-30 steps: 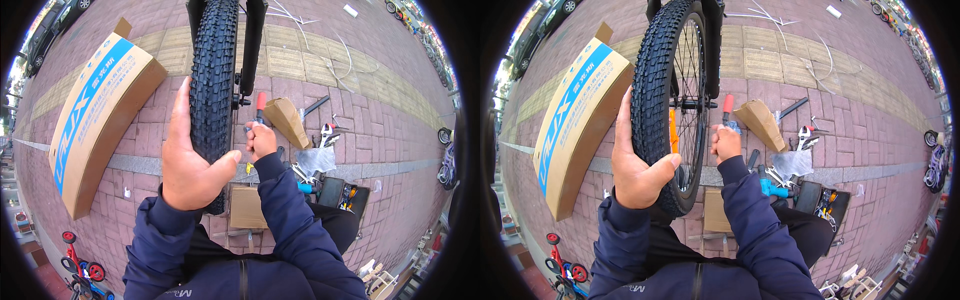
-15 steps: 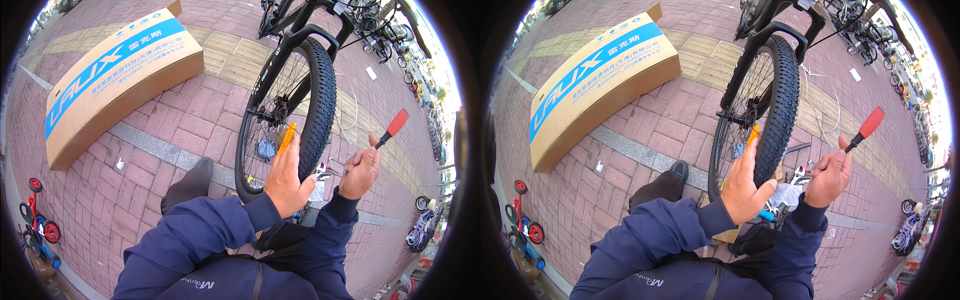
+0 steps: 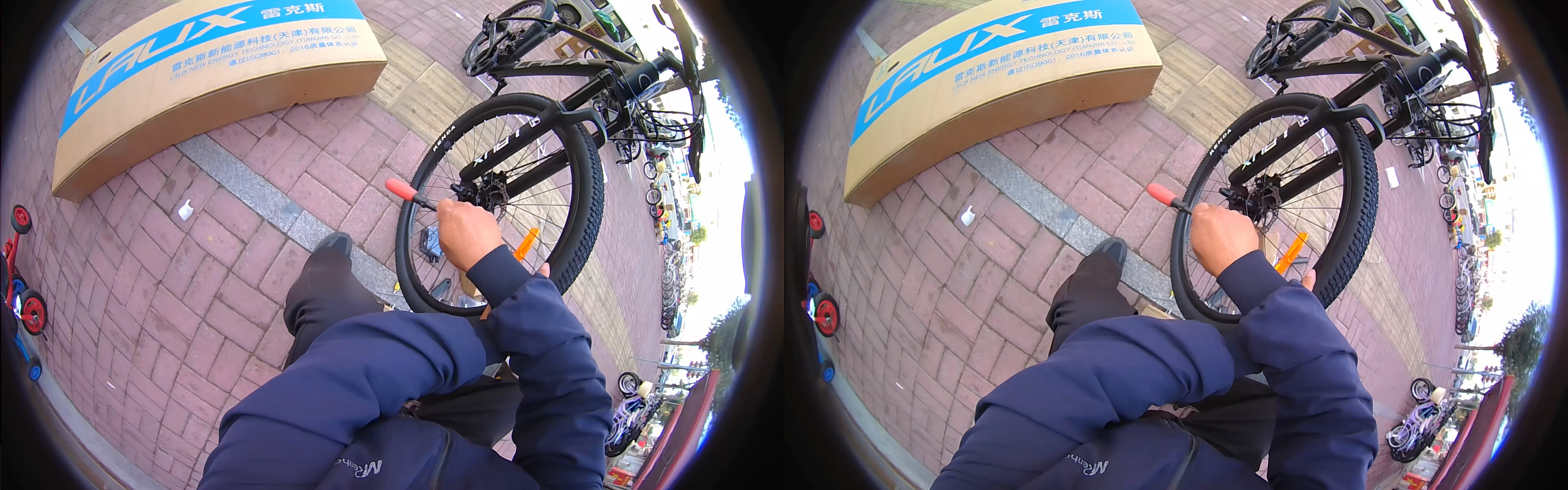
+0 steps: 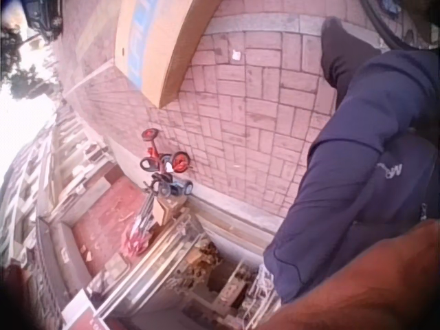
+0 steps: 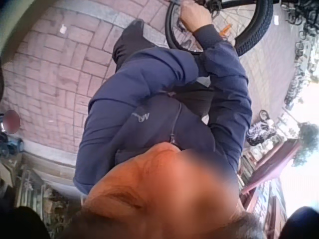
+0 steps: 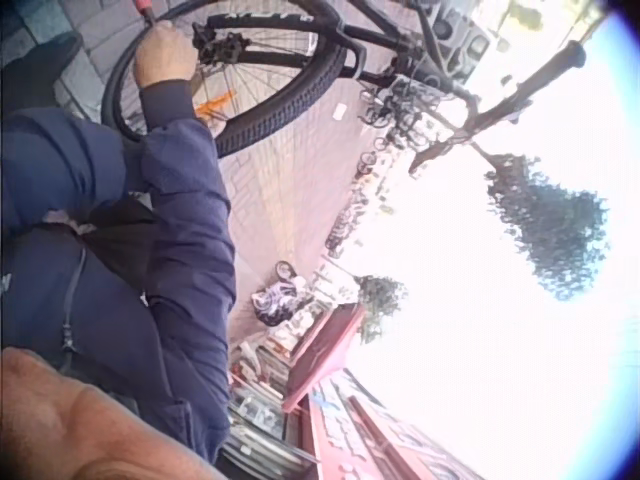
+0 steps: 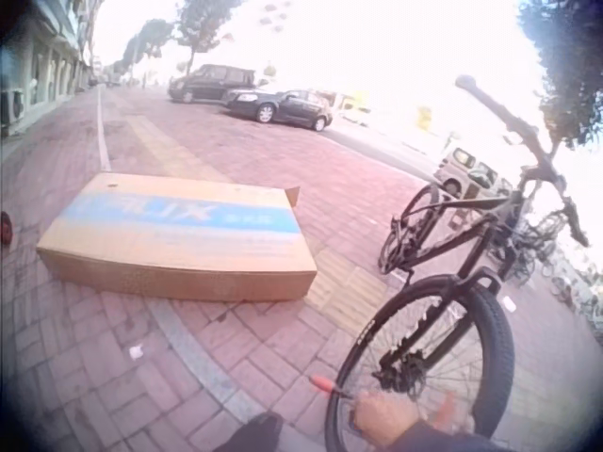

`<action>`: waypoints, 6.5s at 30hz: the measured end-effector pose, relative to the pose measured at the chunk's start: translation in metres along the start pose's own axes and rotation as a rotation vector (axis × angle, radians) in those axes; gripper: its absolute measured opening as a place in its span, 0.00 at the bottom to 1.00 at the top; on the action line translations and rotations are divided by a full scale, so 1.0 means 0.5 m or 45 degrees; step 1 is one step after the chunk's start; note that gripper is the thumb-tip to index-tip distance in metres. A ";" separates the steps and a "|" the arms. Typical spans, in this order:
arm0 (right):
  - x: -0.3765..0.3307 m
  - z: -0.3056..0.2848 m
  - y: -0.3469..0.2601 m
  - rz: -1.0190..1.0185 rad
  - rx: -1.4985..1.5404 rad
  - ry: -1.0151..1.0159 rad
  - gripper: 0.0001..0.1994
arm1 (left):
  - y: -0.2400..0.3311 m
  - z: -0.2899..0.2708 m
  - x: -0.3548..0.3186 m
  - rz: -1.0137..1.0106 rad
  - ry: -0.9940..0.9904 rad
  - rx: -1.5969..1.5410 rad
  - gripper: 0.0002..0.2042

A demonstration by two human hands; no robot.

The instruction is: The person assembles a bicycle by adjusting the handlebars, attaching reflectors to the front wheel, inflating the tire, and installing pedals. The person uses tools such as a wrench and a pump to complete the assembly.

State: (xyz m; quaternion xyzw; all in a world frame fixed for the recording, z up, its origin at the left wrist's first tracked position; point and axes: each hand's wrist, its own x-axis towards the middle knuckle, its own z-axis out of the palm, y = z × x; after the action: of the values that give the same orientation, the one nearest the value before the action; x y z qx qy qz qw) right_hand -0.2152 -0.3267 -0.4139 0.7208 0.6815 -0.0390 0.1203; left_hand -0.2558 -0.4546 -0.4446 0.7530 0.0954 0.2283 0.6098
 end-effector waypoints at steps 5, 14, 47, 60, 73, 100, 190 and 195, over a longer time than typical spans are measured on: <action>0.043 0.003 0.051 0.515 -0.242 -0.133 0.08 | -0.005 0.018 0.006 0.007 -0.024 -0.038 0.34; 0.043 -0.003 0.054 0.382 -0.361 -0.192 0.08 | -0.002 0.021 0.008 -0.047 -0.048 -0.120 0.32; -0.511 0.447 0.097 1.262 1.821 0.661 0.35 | 0.010 -0.127 0.084 -0.280 -0.131 -0.034 0.35; -0.402 0.402 -0.001 0.439 1.724 0.379 0.42 | -0.130 -0.249 0.095 -0.683 -0.528 0.375 0.17; -0.276 0.024 0.145 0.536 2.307 0.424 0.28 | -0.380 -0.223 0.060 -1.220 -0.221 0.252 0.31; -0.218 0.440 -0.042 0.453 3.339 0.408 0.13 | -0.515 -0.160 -0.089 -0.880 0.101 0.706 0.17; -1.138 0.326 -0.237 1.947 1.480 2.575 0.08 | -0.075 0.082 -0.119 -0.754 -0.796 0.328 0.12; -1.030 0.203 -0.221 1.531 1.879 2.382 0.09 | 0.064 0.088 -0.092 -0.522 -0.744 0.022 0.12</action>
State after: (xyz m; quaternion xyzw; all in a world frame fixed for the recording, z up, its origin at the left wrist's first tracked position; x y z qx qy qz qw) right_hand -0.3492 -0.8461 -0.4119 0.5584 -0.0953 0.1685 -0.8066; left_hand -0.2800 -0.5201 -0.4307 0.7567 0.0679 -0.1247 0.6381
